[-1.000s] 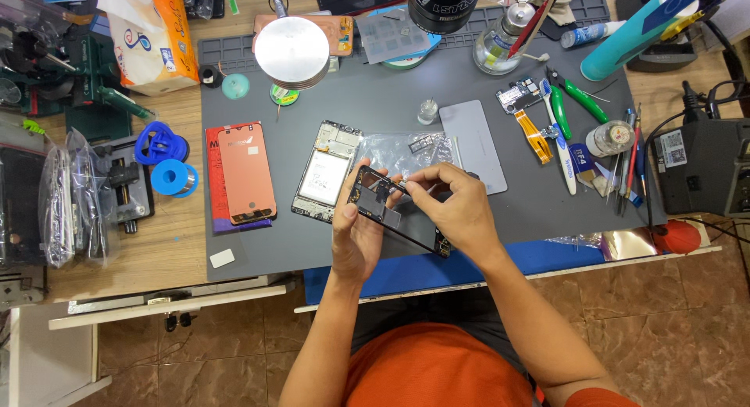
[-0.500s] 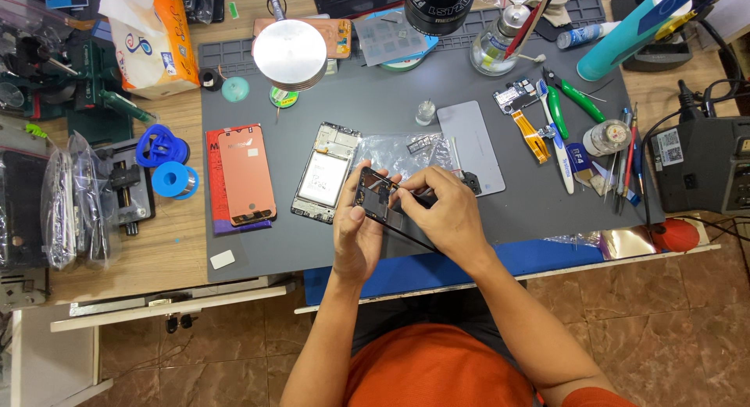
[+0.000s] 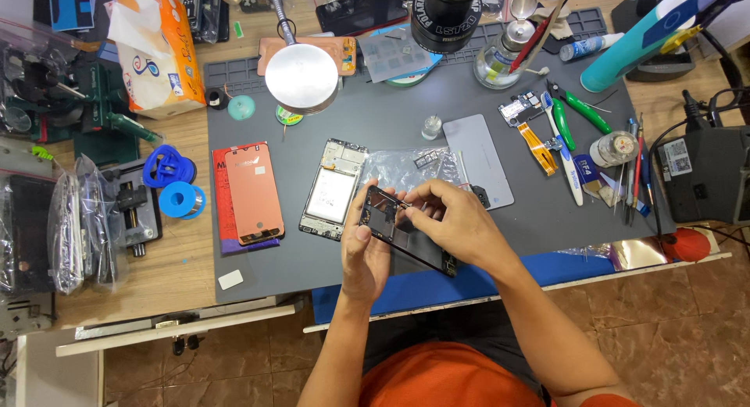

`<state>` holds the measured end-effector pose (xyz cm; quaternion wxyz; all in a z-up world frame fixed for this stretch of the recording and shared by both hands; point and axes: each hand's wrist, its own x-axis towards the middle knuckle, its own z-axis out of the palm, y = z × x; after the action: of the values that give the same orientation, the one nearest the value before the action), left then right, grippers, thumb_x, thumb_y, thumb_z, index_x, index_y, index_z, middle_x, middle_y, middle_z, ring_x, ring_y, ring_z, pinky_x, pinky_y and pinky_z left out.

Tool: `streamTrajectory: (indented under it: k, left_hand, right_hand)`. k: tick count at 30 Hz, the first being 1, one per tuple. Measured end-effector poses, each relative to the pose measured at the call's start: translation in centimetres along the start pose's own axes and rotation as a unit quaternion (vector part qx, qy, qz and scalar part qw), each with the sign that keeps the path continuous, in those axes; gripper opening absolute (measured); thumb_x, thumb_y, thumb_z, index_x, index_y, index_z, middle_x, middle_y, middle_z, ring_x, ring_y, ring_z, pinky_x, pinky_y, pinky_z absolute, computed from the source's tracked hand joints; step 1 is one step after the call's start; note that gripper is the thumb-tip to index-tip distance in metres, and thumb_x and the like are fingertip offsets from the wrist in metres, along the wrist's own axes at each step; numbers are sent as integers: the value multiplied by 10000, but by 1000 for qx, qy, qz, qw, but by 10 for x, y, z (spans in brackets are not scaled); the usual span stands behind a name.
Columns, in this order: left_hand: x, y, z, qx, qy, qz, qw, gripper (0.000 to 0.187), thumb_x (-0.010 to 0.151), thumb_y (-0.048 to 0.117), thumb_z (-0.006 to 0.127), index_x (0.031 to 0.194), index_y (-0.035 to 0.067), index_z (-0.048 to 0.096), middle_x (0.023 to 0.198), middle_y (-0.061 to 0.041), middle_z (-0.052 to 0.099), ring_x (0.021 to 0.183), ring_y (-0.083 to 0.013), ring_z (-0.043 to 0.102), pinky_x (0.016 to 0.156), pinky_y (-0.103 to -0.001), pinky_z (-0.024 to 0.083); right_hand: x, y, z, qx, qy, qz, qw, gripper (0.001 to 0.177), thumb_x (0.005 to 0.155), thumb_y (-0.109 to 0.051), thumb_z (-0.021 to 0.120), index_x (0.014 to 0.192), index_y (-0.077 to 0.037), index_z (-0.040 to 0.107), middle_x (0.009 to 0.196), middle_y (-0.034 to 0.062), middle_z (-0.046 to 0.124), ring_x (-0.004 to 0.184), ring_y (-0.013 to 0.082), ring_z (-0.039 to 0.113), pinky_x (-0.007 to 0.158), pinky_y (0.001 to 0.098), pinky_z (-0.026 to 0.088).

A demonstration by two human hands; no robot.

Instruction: The person disassembles a smartphone, removes the motherboard, and transfers it to a new phone chassis. They use a screwdriver to remove screws and connect internal components before placing the back cover on the device.

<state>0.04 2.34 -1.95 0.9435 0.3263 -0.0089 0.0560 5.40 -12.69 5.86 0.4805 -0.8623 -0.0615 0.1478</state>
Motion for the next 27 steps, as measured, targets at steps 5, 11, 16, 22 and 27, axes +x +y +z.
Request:
streamTrajectory:
  k: [5,11,16,22,27]
  left_hand:
    - [2,0,-2,-3,-5,-1,1000,909,903,424,687,1587,-45,315,1457,-246,533,1397,-362,538,1198,-438,468]
    - [-3,1,-1,19,-2,5,1000,911,910,442,697,1586,-46,332,1445,-251,534,1391,-363,539,1189,-450,470]
    - [-8,1,-3,28,0,17,999,903,914,438,689,1583,-55,336,1434,-266,528,1385,-376,540,1180,-462,475]
    - [-11,-1,-4,28,8,30,999,886,938,448,685,1585,-47,336,1431,-264,521,1373,-374,549,1141,-444,516]
    - [-11,-7,-9,31,15,36,999,867,939,421,709,1564,-59,348,1430,-293,509,1365,-397,554,1131,-450,533]
  right_hand:
    - [2,-5,-2,-4,7,-10,1000,173,876,-160,746,1013,-70,801,846,126,784,779,218,740,729,350,615]
    - [-1,2,4,-27,30,-58,997,122,890,-168,763,987,-111,810,802,83,765,737,203,738,679,332,610]
    - [-9,-4,2,-22,14,-70,997,144,890,-156,756,1008,-102,819,823,101,783,758,231,745,694,357,610]
    - [-14,-10,1,-43,13,-101,994,146,940,-191,710,995,-116,823,830,105,781,771,264,750,708,381,598]
    - [-7,16,16,-126,88,-147,977,114,948,-275,749,924,-172,791,774,34,741,743,219,740,677,346,596]
